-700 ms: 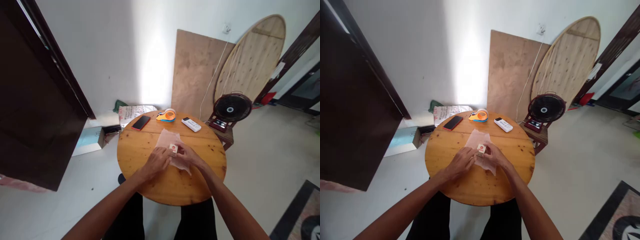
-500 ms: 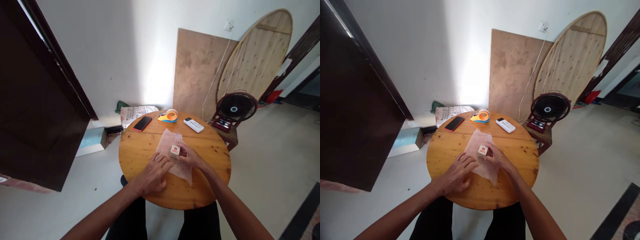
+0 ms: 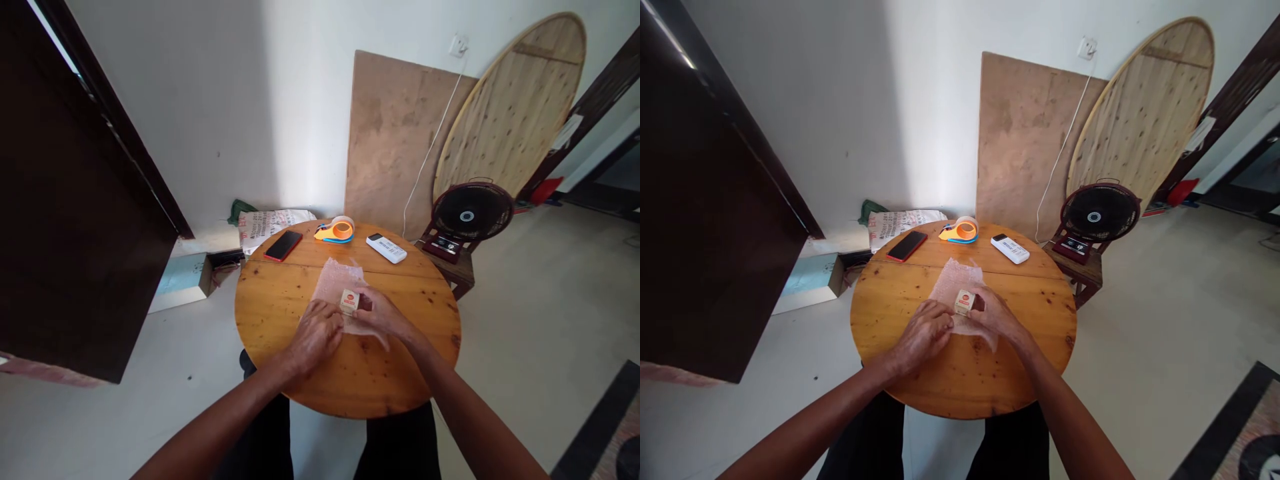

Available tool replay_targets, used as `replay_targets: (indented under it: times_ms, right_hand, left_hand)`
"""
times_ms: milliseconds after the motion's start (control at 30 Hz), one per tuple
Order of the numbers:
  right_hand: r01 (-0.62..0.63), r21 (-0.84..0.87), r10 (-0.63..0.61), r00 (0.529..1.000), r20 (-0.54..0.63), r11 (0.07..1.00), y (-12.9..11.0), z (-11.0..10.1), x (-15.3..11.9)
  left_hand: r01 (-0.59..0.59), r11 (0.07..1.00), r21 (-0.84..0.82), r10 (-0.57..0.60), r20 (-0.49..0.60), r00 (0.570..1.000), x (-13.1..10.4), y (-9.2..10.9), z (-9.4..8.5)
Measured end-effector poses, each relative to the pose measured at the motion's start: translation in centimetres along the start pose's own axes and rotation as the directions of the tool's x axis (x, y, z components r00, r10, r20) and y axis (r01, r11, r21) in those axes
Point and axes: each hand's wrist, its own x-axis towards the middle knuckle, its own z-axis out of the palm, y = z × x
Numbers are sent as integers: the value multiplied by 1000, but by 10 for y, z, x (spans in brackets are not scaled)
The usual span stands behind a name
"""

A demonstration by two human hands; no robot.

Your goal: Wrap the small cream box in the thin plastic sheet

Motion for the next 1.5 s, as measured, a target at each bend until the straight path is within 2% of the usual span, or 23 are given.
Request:
replay_targets:
  times_ms: [100,267,367,467,567,633,700,800,900,1033,1200,1367,1500]
  right_hand:
    - [-5,23,4,999,34,1000,0,-2,-3]
    - [-10,89,1,995,102,996,2,-2,-1]
    - [20,108,-37,987,156,994,1,-8,3]
    - [22,174,-61,973,222,985,-4,-21,1]
    - [-118,297,59,978,200,948,-10,-34,-7]
    - [-206,401,162,976,143,893,-14,-40,-12]
    - [-225,433,196,974,111,873,-18,-42,-15]
    - [-192,315,168,981,102,929,-21,-35,-13]
    - [-223,221,220,975,38,950,-20,-22,-6]
    - [-269,284,289,957,-32,921,-15,-11,-6]
    - [-327,394,348,937,19,859,-16,-9,-17]
    - [-312,136,323,943,-73,940,-6,-10,-18]
    - [-299,-44,288,943,-168,953,5,-8,-18]
  left_hand:
    - [55,995,-80,-60,-57,997,8,-2,-1]
    - [148,980,-136,-158,-68,985,31,-11,5]
    - [212,962,-172,-221,-33,975,46,-20,11]
    - [336,917,-216,-329,70,942,57,-28,16]
    - [421,868,-265,-388,167,906,62,-33,21]
    - [434,848,-305,-393,188,900,63,-35,24]
    - [436,836,-333,-393,191,899,64,-37,27]
    - [448,827,-341,-399,205,894,67,-41,29]
    - [440,810,-388,-380,224,897,70,-46,31]
    - [423,743,-518,-349,239,906,73,-53,36]
    - [401,658,-637,-281,286,916,73,-56,42]
    - [423,634,-647,-282,315,906,75,-55,41]
    - [440,620,-650,-291,330,898,76,-55,42]
